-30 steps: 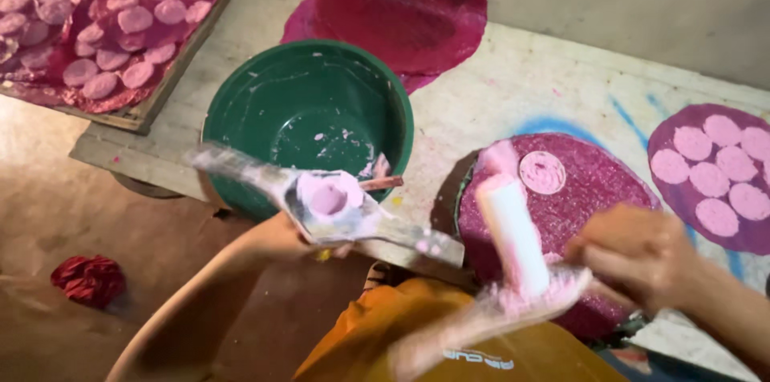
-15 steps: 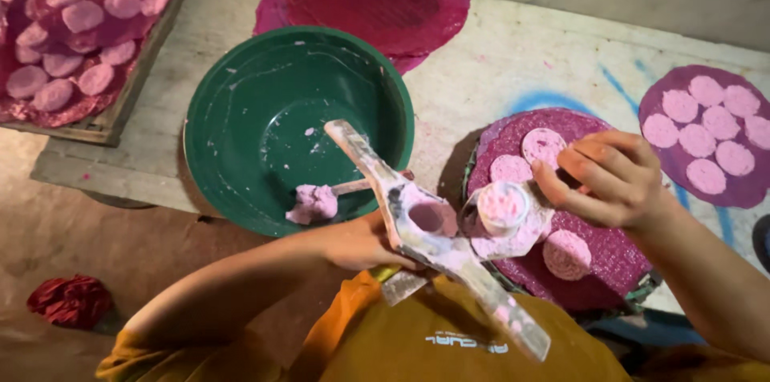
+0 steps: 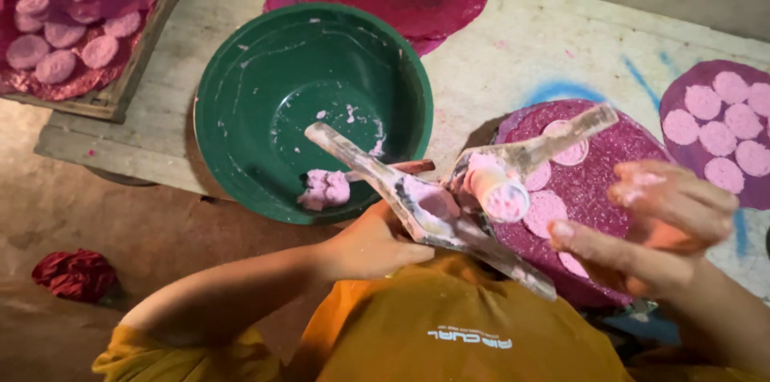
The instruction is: The person scoops pink paste from a green bowl into a hand-held molding tool and presses it onto a tray to create small circular shapes.
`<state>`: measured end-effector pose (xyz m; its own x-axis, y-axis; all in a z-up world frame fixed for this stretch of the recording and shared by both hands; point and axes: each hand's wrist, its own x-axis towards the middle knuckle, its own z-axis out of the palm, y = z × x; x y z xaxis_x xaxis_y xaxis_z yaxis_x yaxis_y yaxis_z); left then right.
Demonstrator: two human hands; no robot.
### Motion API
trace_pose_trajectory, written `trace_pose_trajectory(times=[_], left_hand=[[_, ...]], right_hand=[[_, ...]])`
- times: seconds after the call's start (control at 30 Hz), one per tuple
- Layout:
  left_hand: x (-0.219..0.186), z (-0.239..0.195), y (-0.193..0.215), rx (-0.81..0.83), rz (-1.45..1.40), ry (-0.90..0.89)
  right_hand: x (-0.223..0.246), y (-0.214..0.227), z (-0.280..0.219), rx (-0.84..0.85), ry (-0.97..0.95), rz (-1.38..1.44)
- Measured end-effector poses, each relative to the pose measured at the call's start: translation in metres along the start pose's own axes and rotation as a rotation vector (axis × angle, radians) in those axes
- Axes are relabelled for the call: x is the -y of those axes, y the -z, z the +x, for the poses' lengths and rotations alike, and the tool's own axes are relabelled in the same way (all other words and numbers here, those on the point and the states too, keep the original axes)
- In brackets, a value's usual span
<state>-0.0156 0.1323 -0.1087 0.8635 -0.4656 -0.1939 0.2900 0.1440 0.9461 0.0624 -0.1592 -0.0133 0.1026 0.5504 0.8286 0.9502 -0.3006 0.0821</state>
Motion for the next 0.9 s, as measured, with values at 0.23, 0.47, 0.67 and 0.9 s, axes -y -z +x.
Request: trace_pose_trajectory(times=[0.23,0.47,0.67,0.9], left_hand=[[-0.016,-0.014,-0.011,0.005,-0.078,-0.055],[-0.020,-0.019,-0.007,-0.025,0.075,-0.091],[-0.019,-0.025,-0.004,-0.002,0.006,-0.070],[-0.018,-0.035,0.005,-0.094,-0.083,-0.059]], right_hand=[[0.006,-0.009,0.014,0.049,0.038,0.043],[0.012,-0.007,0.010,0.100,-0.009,0.087],[0.002,-0.026,0.015,0.058,0.172,0.114],[0.005,-0.037,0.019,0.283,-0.187,0.307]])
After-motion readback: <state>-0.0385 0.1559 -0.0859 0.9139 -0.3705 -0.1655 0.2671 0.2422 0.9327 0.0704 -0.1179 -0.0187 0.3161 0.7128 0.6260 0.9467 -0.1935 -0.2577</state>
